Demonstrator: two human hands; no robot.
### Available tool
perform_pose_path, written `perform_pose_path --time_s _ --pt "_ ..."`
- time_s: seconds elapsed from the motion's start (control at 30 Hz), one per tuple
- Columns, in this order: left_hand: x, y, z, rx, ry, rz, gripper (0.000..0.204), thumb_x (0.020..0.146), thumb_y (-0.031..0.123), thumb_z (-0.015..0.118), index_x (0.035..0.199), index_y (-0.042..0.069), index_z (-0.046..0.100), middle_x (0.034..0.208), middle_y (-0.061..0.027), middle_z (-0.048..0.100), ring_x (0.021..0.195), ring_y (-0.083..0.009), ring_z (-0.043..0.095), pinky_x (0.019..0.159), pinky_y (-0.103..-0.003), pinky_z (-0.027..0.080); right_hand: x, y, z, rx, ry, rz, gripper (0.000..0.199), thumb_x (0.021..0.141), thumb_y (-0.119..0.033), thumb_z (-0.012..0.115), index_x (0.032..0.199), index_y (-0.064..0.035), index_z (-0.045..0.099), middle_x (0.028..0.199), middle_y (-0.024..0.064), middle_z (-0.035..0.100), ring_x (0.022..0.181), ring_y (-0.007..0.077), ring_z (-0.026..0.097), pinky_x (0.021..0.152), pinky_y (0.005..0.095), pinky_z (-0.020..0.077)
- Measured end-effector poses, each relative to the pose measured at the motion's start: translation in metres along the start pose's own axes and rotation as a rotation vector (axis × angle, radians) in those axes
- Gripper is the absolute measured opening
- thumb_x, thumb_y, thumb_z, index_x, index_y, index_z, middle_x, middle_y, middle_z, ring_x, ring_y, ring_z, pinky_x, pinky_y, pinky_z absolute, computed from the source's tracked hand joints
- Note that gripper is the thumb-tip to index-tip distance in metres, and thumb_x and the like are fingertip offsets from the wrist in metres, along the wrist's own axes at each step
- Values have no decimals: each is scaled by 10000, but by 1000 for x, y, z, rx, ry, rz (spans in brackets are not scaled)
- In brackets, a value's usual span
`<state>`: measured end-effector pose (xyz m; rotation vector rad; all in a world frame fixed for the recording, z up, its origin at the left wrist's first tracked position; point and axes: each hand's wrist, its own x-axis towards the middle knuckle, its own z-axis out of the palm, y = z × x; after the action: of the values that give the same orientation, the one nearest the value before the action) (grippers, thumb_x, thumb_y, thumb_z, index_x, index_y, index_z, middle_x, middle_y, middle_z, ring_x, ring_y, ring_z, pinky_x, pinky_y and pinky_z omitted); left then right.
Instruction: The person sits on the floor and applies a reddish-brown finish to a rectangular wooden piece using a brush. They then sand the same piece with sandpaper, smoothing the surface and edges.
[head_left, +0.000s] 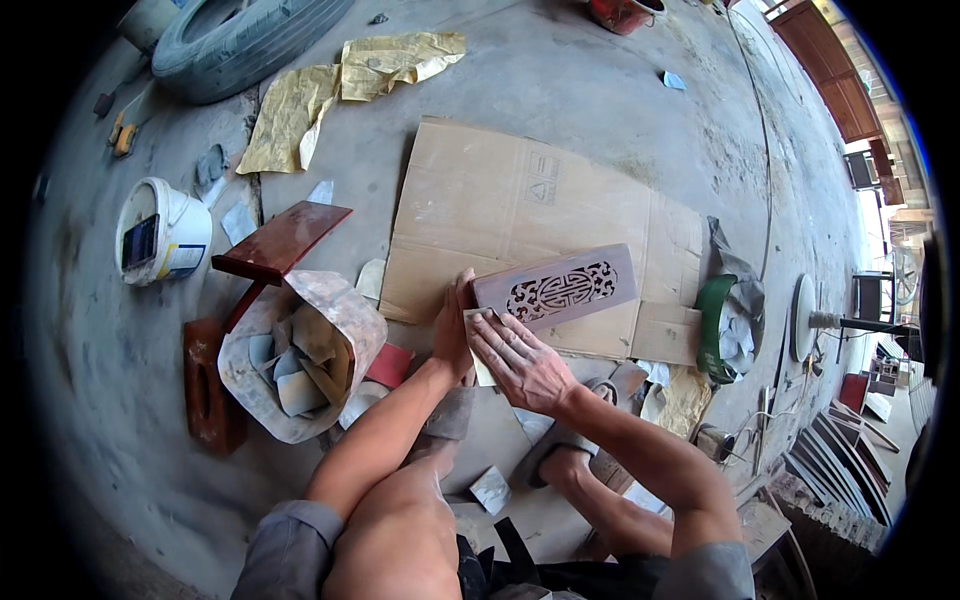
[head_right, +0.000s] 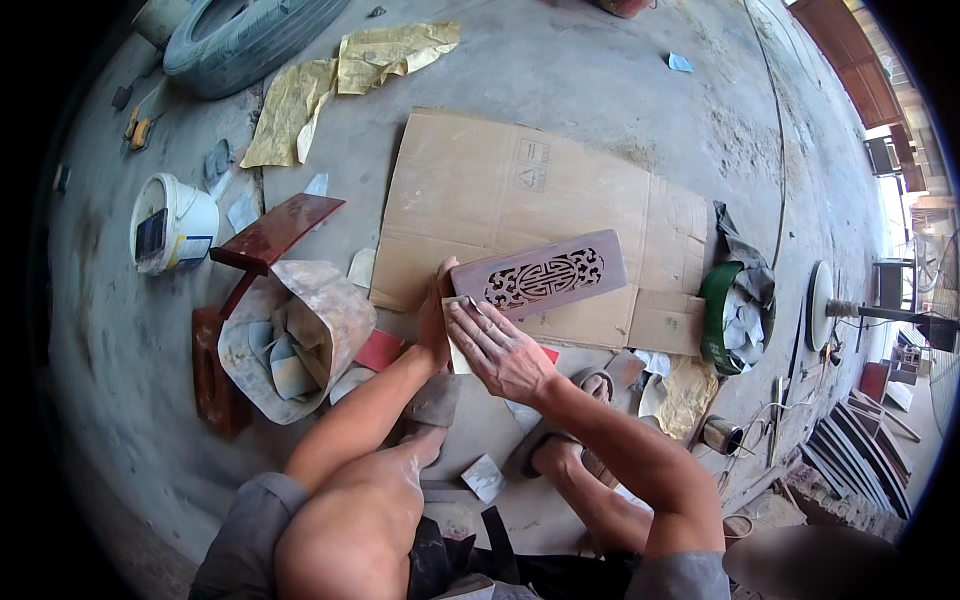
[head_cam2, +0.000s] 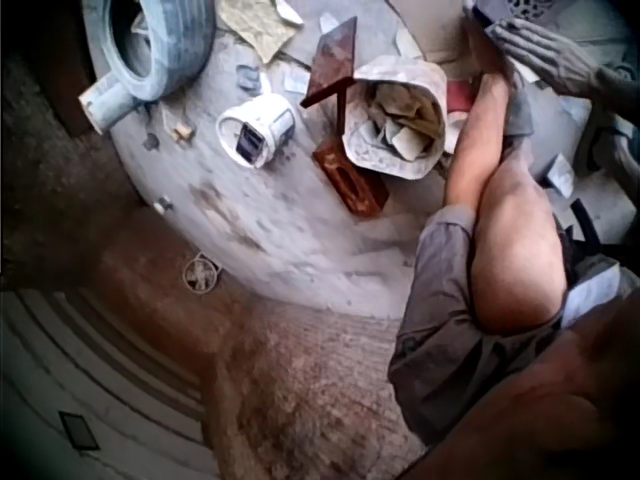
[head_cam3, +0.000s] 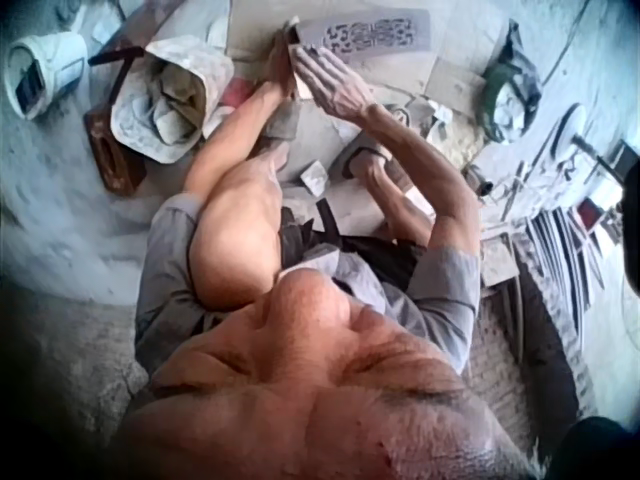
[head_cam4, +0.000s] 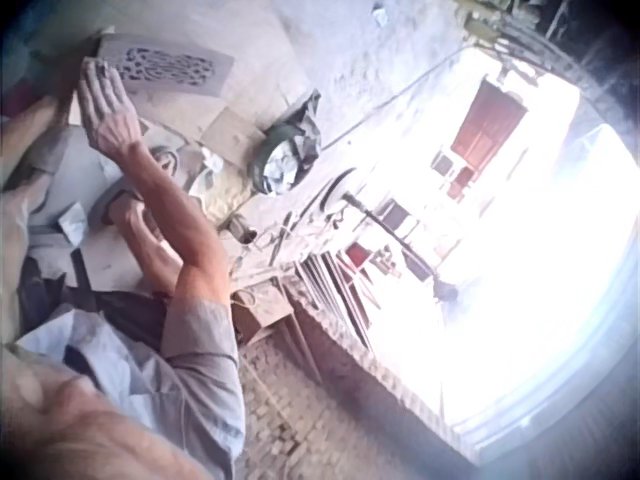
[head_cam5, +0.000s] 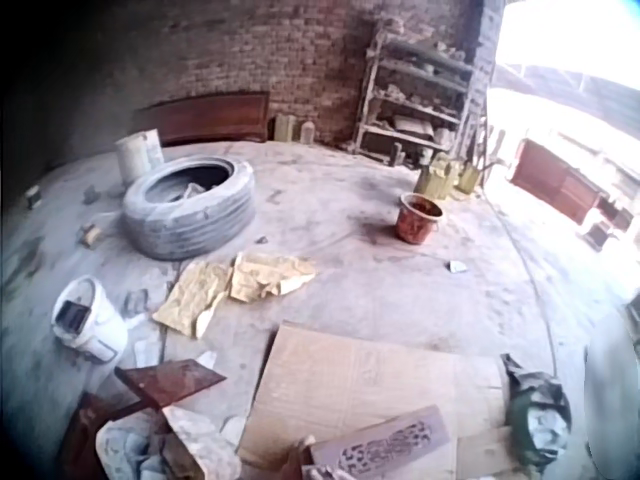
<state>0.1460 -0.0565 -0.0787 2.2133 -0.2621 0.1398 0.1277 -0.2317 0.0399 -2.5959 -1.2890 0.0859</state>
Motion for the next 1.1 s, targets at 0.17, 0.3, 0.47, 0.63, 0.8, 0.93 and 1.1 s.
perform_pose_path --time_s 0.17,0.3,0.47,0.63,0.8,0.93,1.1 --pt "0 -8 7 78 49 -8 695 944 183 649 1500 -36 295 1443 -276 475 1322 -473 505 1052 -496 524 -46 58 -9 31 -5 114 671 877 -129 624 1508 44 472 1598 250 447 1506 350 427 1276 502 302" --pt "-1 -3 6 94 22 -62 705 921 150 667 1491 -36 297 1424 -276 488 1310 -469 515 1043 -499 529 -32 21 7 108 -9 172 638 899 -97 596 1508 49 472 1591 246 457 1500 359 431 1277 501 298" --pt "-3 -6 0 70 -7 -40 748 898 161 695 1501 -24 292 1418 -274 490 1311 -464 515 1040 -501 527 -24 18 11 45 -64 25 691 894 -117 593 1542 55 422 1617 239 427 1526 330 397 1313 481 237" --pt "0 -4 10 44 19 -78 757 898 162 699 1506 -18 285 1419 -285 489 1297 -482 522 1056 -509 511 -58 35 0 23 6 198 707 854 -100 627 1519 59 448 1590 248 459 1508 361 418 1287 497 277" --pt "-2 -16 6 82 27 15 756 911 164 690 1513 -17 270 1420 -293 492 1286 -493 526 1053 -528 507 -20 -13 19 92 -17 76 692 884 -115 592 1540 40 437 1611 236 436 1507 345 424 1295 477 271" --pt "-1 -5 6 70 -15 -67 767 909 169 699 1517 -14 268 1436 -296 483 1308 -497 512 1052 -531 505 -76 40 -5 34 29 236 796 816 -56 636 1561 50 376 1643 257 370 1523 390 380 1282 499 282" --pt "-1 -12 4 17 -5 -60 766 926 208 692 1526 -8 267 1452 -296 471 1320 -493 504 1061 -526 500 -26 -26 30 85 27 198 768 805 -80 649 1530 51 435 1609 241 428 1499 387 414 1277 485 294"
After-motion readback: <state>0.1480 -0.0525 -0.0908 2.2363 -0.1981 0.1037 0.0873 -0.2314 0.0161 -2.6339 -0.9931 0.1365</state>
